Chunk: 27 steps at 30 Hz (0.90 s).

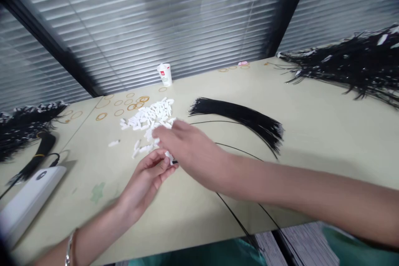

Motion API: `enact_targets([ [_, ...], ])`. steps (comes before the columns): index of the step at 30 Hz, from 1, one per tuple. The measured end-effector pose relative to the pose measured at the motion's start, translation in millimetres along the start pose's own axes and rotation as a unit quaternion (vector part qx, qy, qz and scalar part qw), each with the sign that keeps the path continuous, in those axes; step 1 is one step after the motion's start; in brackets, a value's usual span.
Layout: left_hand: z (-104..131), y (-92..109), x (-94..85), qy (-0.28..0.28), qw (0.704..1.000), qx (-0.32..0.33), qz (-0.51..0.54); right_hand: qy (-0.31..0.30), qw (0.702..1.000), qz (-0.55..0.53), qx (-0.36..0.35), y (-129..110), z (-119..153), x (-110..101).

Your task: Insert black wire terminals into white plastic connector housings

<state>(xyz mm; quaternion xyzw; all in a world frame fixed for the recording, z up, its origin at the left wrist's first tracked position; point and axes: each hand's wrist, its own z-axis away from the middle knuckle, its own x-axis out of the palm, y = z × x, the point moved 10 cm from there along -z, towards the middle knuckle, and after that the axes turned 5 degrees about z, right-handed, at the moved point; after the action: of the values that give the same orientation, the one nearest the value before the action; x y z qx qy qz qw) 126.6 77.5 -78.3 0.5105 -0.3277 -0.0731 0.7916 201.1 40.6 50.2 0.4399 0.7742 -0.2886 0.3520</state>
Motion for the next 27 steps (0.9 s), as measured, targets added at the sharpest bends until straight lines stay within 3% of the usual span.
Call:
enact_targets([
  [2, 1, 1, 1.8, -0.002, 1.000, -0.002, 0.000, -0.027, 0.999, -0.034, 0.015, -3, 21, 18],
  [6, 5, 0, 3.6, 0.002, 1.000, -0.017, 0.005, 0.028, 0.994, -0.089, 0.056, 10, 38, 21],
  [11, 10, -3, 8.5, -0.001, 0.999, -0.042, 0.022, 0.034, 0.997, -0.069, 0.015, 2, 41, 19],
  [27, 16, -6, 9.2, 0.021, 0.997, -0.076, 0.013, 0.010, 0.997, -0.074, 0.018, 0, 44, 20],
])
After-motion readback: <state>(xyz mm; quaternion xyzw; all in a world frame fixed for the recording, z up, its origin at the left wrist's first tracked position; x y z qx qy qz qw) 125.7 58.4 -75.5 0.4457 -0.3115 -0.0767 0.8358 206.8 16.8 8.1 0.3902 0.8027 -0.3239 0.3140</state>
